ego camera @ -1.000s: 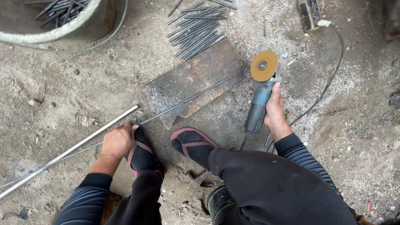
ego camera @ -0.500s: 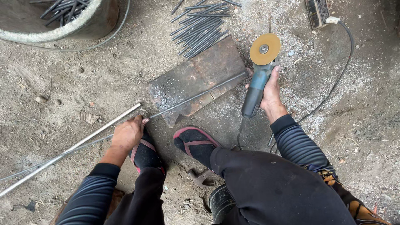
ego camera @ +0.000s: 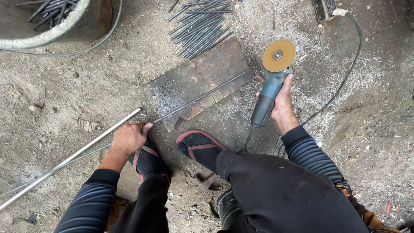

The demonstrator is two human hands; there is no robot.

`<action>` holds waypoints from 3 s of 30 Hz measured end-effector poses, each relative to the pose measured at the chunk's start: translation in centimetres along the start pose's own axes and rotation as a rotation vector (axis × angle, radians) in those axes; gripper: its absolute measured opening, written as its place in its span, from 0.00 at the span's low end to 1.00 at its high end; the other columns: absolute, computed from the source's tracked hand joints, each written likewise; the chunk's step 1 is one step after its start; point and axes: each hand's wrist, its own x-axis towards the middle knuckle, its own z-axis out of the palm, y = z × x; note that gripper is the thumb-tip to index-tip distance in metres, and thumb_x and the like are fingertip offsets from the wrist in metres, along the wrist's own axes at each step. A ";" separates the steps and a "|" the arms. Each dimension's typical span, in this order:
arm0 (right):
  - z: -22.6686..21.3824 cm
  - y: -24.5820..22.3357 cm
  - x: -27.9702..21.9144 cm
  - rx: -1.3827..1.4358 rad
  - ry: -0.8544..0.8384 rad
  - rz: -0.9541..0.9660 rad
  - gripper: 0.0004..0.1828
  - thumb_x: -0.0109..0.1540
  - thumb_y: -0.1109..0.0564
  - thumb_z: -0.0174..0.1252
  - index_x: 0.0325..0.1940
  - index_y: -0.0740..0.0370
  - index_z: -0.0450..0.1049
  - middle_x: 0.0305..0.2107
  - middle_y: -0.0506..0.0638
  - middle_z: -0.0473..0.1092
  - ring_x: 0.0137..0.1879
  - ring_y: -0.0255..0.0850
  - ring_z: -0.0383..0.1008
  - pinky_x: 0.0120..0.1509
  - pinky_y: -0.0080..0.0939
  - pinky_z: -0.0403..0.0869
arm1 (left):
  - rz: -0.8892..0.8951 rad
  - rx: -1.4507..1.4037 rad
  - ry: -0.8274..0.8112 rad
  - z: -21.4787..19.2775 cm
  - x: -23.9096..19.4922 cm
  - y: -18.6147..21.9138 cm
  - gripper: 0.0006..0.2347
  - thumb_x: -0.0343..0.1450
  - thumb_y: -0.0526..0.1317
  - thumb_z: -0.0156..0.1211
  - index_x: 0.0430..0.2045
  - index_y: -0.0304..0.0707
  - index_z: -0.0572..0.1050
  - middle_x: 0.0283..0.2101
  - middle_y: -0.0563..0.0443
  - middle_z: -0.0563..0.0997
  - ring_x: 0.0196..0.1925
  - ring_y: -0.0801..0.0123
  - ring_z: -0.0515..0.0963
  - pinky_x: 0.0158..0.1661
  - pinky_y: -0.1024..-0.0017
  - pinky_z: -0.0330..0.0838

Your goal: The person uses an angle grinder to cut multiple metal rods into short segments. The cut pieces are placed into a nearby bucket while the person repeatedly positions new rods for cutting.

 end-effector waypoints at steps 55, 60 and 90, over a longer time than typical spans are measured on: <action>1.7 0.7 -4.5 -0.095 -0.070 0.057 0.46 0.68 0.22 0.23 0.71 0.59 0.59 0.50 0.63 0.76 0.34 0.44 0.79 0.35 0.41 0.80 | -0.081 -0.010 -0.037 0.2 -0.5 3.5 0.19 0.78 0.54 0.41 0.42 0.45 0.79 0.34 0.38 0.85 0.41 0.49 0.86 0.45 0.53 0.80; 1.0 1.1 -4.8 -0.139 -0.039 0.075 0.46 0.68 0.22 0.24 0.65 0.63 0.62 0.42 0.61 0.76 0.35 0.46 0.80 0.37 0.43 0.81 | -0.047 -0.014 0.036 0.2 -0.8 3.3 0.21 0.78 0.56 0.42 0.39 0.43 0.80 0.34 0.37 0.84 0.42 0.46 0.85 0.45 0.53 0.80; -0.5 1.9 -5.8 -0.336 -0.115 -0.060 0.41 0.69 0.24 0.39 0.61 0.66 0.64 0.36 0.56 0.73 0.37 0.45 0.79 0.42 0.47 0.82 | -0.035 -0.049 0.034 0.3 -0.7 2.9 0.19 0.77 0.55 0.43 0.39 0.45 0.81 0.36 0.38 0.85 0.44 0.45 0.84 0.46 0.51 0.78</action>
